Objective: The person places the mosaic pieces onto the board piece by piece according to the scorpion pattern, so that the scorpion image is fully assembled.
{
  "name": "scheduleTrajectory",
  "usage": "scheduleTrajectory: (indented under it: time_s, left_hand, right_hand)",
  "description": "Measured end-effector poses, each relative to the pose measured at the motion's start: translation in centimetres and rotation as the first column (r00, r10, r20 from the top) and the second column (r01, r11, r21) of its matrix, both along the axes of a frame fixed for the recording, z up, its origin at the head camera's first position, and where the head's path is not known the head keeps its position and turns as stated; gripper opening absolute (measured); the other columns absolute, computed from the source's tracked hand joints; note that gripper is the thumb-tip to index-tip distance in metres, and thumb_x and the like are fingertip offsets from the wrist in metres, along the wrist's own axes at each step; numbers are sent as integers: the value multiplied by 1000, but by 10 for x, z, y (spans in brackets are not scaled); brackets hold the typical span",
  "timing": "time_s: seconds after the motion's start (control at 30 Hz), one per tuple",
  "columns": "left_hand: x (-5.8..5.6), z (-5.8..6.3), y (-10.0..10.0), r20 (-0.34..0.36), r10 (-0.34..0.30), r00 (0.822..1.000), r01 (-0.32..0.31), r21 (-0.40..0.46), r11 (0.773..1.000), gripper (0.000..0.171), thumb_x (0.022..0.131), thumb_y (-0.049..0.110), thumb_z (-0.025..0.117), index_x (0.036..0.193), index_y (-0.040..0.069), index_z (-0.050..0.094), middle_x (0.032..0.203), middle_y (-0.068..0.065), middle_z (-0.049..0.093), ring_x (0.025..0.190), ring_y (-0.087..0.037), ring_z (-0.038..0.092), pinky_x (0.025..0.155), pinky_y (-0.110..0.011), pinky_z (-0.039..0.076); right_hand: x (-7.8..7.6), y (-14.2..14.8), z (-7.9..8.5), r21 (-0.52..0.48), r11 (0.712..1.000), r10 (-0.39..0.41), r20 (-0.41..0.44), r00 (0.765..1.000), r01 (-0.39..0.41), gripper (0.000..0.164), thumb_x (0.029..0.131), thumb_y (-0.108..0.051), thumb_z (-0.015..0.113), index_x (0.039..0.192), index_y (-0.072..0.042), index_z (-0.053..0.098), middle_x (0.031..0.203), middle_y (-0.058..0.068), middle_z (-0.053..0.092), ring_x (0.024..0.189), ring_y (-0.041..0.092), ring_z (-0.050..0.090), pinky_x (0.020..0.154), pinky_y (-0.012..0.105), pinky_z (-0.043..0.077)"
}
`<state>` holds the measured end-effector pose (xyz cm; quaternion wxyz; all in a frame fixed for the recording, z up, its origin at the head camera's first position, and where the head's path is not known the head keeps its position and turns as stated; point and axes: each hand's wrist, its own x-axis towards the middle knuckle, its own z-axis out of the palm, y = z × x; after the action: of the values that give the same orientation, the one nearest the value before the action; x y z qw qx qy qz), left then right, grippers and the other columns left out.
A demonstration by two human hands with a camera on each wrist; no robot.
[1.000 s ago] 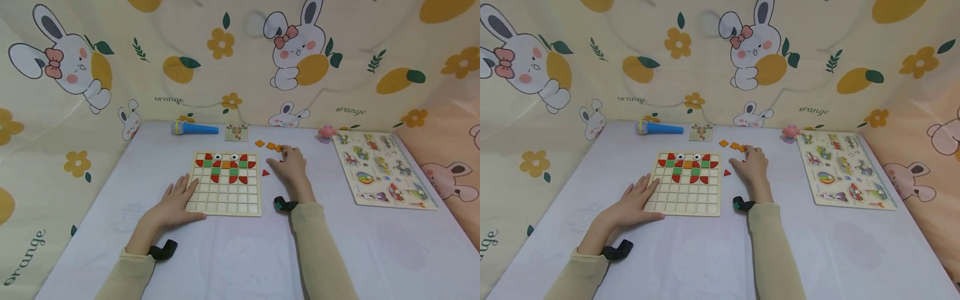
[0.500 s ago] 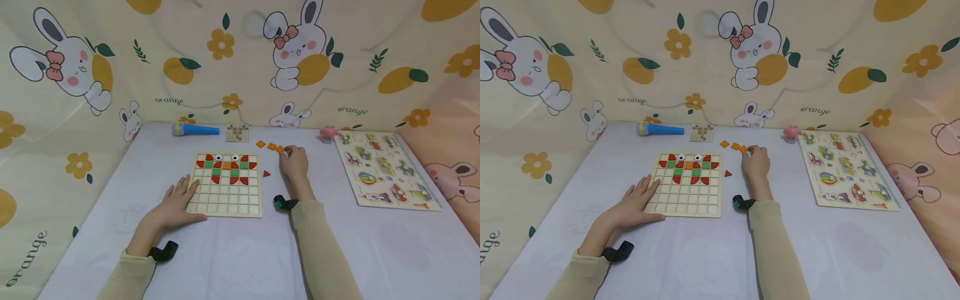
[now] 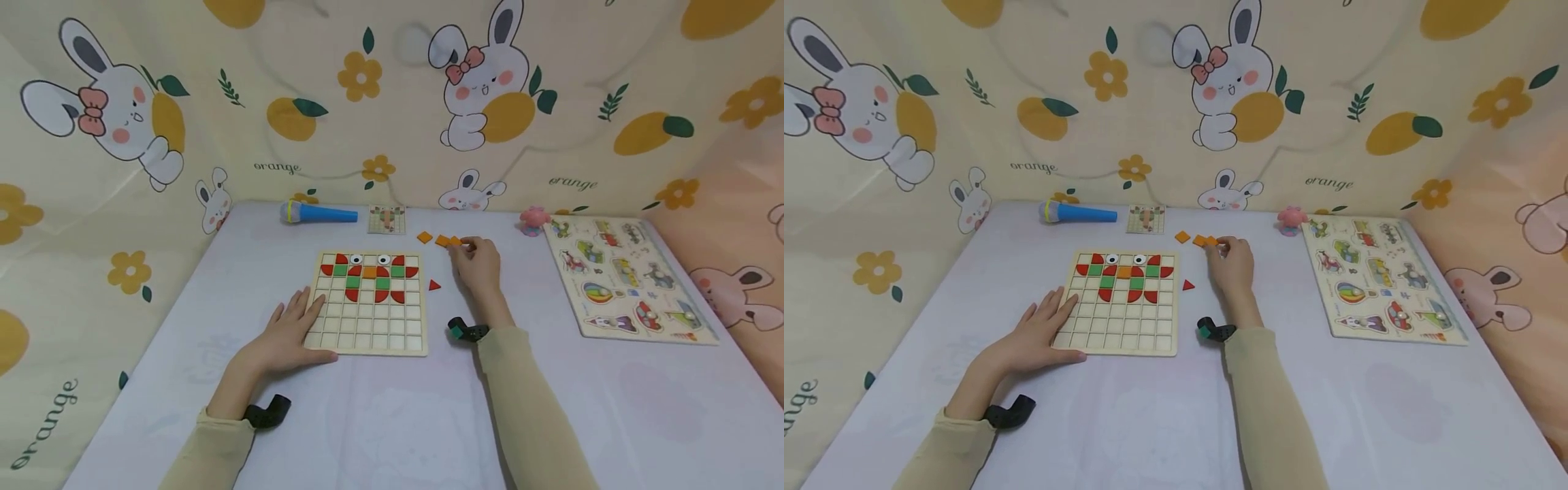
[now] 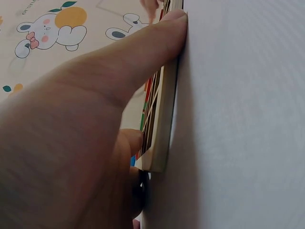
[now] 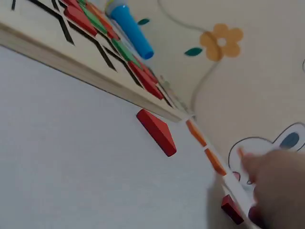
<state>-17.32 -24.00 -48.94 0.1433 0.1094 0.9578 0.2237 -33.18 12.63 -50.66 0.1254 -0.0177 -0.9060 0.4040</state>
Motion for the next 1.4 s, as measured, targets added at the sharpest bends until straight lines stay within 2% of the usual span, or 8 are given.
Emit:
scheduleTrajectory:
  time_s: [0.1, 0.2, 0.33, 0.4, 0.47, 1.03, 1.27, 1.4]
  left_hand:
    - [1, -2, -1, 0, -1, 1000, 1, -10, 1000, 119, 85, 64, 78, 170, 6, 19, 177, -25, 1, 164, -45, -1, 129, -65, 0]
    - [1, -5, -2, -3, -7, 1000, 7, -8, 1000, 118, 85, 64, 78, 170, 5, 19, 176, -26, 1, 163, -46, -1, 129, -66, 1]
    - [1, -5, -1, -8, -9, 1000, 9, -10, 1000, 119, 85, 66, 77, 170, 5, 19, 176, -27, 2, 163, -47, -1, 128, -68, 2]
    - [1, -5, 0, -3, -7, 1000, 7, -13, 1000, 119, 85, 67, 77, 170, 6, 20, 176, -26, 2, 163, -47, -1, 129, -67, 2]
    - [1, -4, 0, 0, -10, 1000, 10, -20, 1000, 119, 85, 67, 77, 170, 6, 20, 176, -26, 2, 163, -47, -1, 128, -68, 2]
    - [-2, 1, -2, -9, -16, 1000, 15, -12, 1000, 118, 86, 66, 77, 170, 6, 18, 176, -25, 1, 163, -45, -2, 129, -66, 0]
    - [0, -3, -2, -14, -15, 1000, 15, 0, 1000, 121, 84, 69, 77, 170, 5, 20, 176, -27, 2, 163, -46, -2, 129, -66, 0]
    - [-1, -3, -2, -21, -13, 1000, 13, -9, 1000, 120, 84, 68, 77, 169, 6, 20, 176, -27, 3, 163, -47, 0, 128, -68, 2]
  right_hand:
    - [7, -14, 5, -65, 995, 77, -65, 995, -81, 36, 104, -23, 69, 127, 4, 71, 108, 20, 63, 95, 31, 55, 83, 37, 44]
    - [19, -38, 17, -43, 969, 240, -95, 966, -245, 32, 102, -23, 73, 124, 1, 73, 102, 16, 64, 87, 27, 53, 75, 33, 42]
    - [34, -72, 25, 56, 862, 506, -28, 862, -504, 33, 101, -27, 75, 122, -2, 75, 99, 11, 65, 83, 24, 53, 71, 32, 44]
    - [39, -84, 22, 92, 810, 579, 35, 815, -580, 32, 101, -29, 75, 121, -4, 76, 100, 8, 67, 84, 20, 55, 73, 29, 47]
    - [44, -91, 17, 118, 786, 602, 84, 794, -608, 31, 100, -29, 76, 120, -5, 76, 102, 6, 69, 86, 17, 57, 76, 29, 49]
    - [49, -109, 3, 254, 817, 530, 19, 848, -517, 30, 98, -31, 76, 123, -13, 77, 103, 4, 71, 85, 19, 59, 75, 35, 49]
    - [43, -100, 11, 90, 821, 561, 53, 826, -564, 45, 99, -28, 77, 137, -6, 65, 89, 4, 62, 78, 19, 55, 73, 33, 48]
    - [28, -71, 26, -38, 887, 459, -35, 888, -460, 40, 100, -23, 76, 134, -3, 67, 91, 7, 63, 77, 20, 53, 69, 32, 44]
